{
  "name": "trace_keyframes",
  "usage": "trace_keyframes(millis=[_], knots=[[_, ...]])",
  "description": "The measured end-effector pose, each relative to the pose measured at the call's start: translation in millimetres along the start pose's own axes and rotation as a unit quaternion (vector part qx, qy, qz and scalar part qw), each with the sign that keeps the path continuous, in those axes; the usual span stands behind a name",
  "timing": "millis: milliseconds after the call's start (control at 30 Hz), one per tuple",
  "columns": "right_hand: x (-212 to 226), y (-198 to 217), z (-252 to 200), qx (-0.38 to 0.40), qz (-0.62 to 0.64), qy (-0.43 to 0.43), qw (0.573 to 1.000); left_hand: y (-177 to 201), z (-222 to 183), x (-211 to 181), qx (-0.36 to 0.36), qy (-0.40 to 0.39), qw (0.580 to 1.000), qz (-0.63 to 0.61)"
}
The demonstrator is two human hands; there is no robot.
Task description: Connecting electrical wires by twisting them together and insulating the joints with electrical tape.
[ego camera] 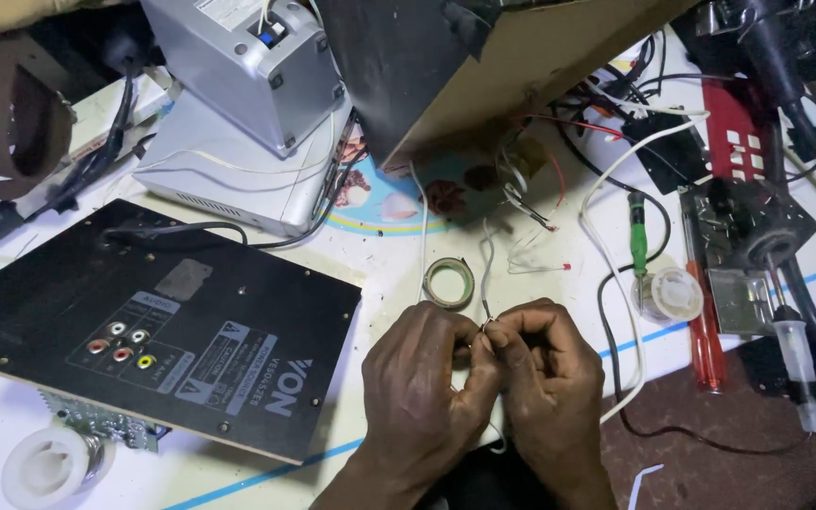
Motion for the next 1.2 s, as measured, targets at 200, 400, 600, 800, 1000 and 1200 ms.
trace_keyframes(millis=[200,400,600,800,1000,1200], knots=[[8.0,4.4,9.8,-0.025,0.087,0.041,0.995,-4.5,-10.9,9.2,0.043,0.109,0.993,-0.013],[21.9,15.2,43.0,-0.086,0.043,0.089,0.991,-2.6,-12.2,7.4,0.064,0.127,0.989,-0.028],[29.2,1.9,43.3,-0.092,-0.034,0.185,0.978,1.3,-5.0,3.8,0.085,0.047,0.994,-0.051],[23.7,-0.6,31.3,-0.106,-0.060,0.251,0.960,0.2,-8.3,4.6,0.096,0.102,0.987,-0.083],[17.3,-2.2,30.0,-0.121,-0.007,0.241,0.963,-0.2,-3.6,3.1,0.103,0.159,0.974,-0.126],[11.5,-6.3,32.6,-0.127,0.064,0.249,0.958,-9.8,27.5,3.4,0.104,0.273,0.932,-0.213]])
Point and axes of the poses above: each hand's wrist, its own z-axis towards the middle knuckle, its own y-axis out of the back of the hand, x = y × z, the point moved 2 cm from there along z, towards the middle knuckle, and after that the axes turned 3 degrees about z, right-handed, at the moved point
